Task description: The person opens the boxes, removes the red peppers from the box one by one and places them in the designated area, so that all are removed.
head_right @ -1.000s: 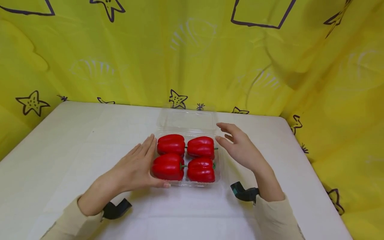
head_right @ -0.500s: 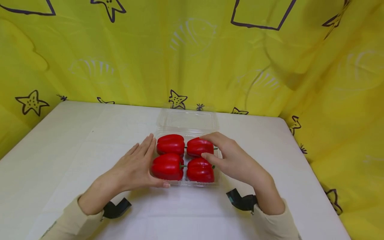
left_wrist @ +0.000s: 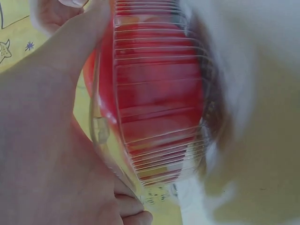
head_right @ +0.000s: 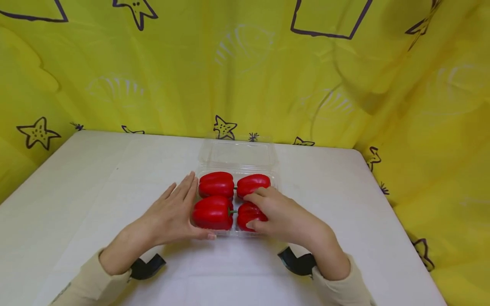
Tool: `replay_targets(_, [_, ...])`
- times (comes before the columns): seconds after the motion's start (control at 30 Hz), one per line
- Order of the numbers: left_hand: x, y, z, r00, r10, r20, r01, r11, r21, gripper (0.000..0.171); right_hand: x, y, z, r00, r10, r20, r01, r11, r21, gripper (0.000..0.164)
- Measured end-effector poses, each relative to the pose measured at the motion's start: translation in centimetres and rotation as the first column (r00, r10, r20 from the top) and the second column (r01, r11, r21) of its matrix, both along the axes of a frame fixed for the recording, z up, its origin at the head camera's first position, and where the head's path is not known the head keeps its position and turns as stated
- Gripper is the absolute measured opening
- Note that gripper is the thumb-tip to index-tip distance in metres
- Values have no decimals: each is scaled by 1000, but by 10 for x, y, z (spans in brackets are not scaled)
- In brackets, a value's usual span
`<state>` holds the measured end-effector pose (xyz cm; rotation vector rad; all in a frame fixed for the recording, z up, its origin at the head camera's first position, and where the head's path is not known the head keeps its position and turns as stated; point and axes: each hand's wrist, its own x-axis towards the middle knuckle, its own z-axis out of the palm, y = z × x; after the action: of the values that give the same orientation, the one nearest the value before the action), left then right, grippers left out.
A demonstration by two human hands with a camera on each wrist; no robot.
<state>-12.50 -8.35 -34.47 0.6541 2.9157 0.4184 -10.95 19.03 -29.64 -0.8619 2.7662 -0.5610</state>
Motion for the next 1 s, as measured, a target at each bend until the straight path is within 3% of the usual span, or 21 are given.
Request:
replay_targets(0.2, [1,-1,-2,1000,7,-1,-7,1000,1,135,-2,-6,-9,999,22,-44,-20,998,57,45])
replay_targets(0.5, [0,-2,-2,1000,7,2,-7,1000,1,135,-6,-12,-19,993,65,-101,-62,998,33,41])
replay_targets(1.0, [0,0,-2,1000,10,10,-10,1000,9,134,-8,-17,-25,982,19,-188,-14,1000,27,41])
